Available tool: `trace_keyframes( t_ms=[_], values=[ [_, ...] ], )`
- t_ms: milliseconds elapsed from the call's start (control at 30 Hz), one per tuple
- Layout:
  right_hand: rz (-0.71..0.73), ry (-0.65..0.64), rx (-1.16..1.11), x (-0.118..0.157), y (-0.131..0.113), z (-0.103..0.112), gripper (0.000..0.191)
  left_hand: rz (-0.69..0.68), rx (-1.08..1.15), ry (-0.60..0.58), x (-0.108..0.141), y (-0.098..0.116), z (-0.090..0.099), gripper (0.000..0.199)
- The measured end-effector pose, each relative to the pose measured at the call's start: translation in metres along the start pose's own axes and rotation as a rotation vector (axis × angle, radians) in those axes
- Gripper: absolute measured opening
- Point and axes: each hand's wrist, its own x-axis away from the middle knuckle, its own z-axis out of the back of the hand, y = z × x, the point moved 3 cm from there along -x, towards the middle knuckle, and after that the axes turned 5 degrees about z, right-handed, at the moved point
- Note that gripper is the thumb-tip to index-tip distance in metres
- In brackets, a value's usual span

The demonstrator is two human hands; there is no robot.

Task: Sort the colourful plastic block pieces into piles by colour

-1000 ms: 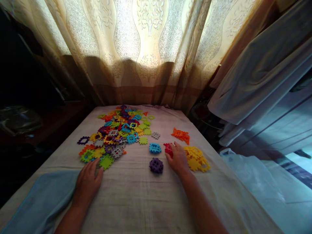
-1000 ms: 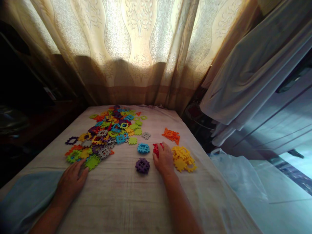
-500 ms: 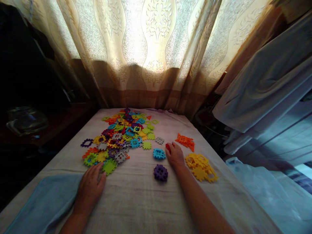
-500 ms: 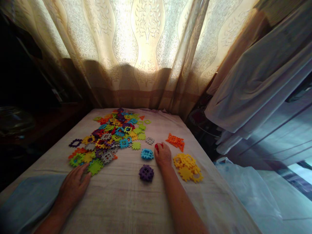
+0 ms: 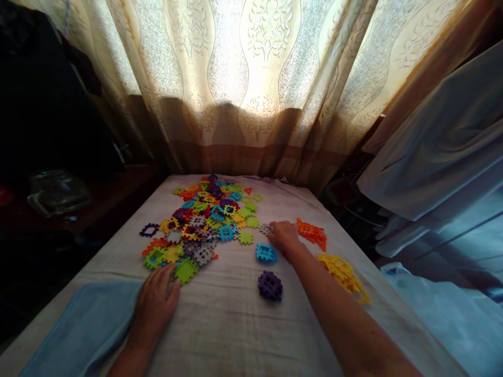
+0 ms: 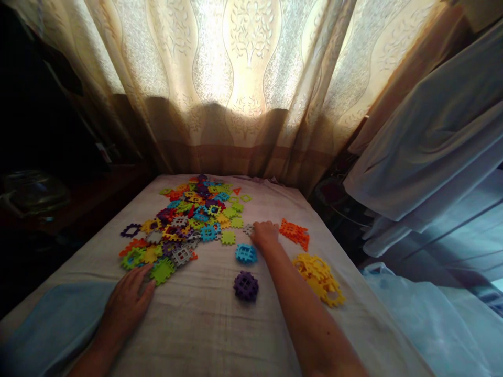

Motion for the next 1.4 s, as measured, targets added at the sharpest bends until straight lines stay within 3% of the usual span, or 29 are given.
trace_keyframes(
  t_ms=[167, 533, 733, 933, 1167, 1333, 1400],
  values=[
    [0.011, -0.057, 0.01, -0.021, -0.021, -0.006, 0.031, -0.019, 0.016, 0.0, 0.001, 0.0, -0.001, 0.041],
    [0.103, -0.08, -0.075, -0.022, -0.039, -0.019, 0.037, -0.02, -0.004, -0.007, 0.004, 0.006, 0.002, 0.042],
    [0.047, -0.119, -0.083, -0.027, -0.032, -0.02, 0.056, -0.013, -0.015, 0.034, 0.006, 0.002, -0.002, 0.044],
    [0.115, -0.156, -0.059, -0.042, -0.032, -0.02, 0.052, -0.014, -0.019, 0.031, 0.006, 0.002, -0.004, 0.043],
    [0.1, -0.151, -0.062, -0.045, -0.032, -0.018, 0.04, 0.008, -0.012, 0.015, 0.004, 0.002, -0.003, 0.042],
    [0.054, -0.144, -0.078, -0.046, -0.03, -0.02, 0.059, 0.006, 0.003, 0.011, 0.004, 0.001, -0.003, 0.041],
    [0.036, -0.161, -0.079, -0.05, -0.031, -0.02, 0.057, -0.003, 0.001, 0.013, 0.004, 0.001, -0.003, 0.041]
  ],
)
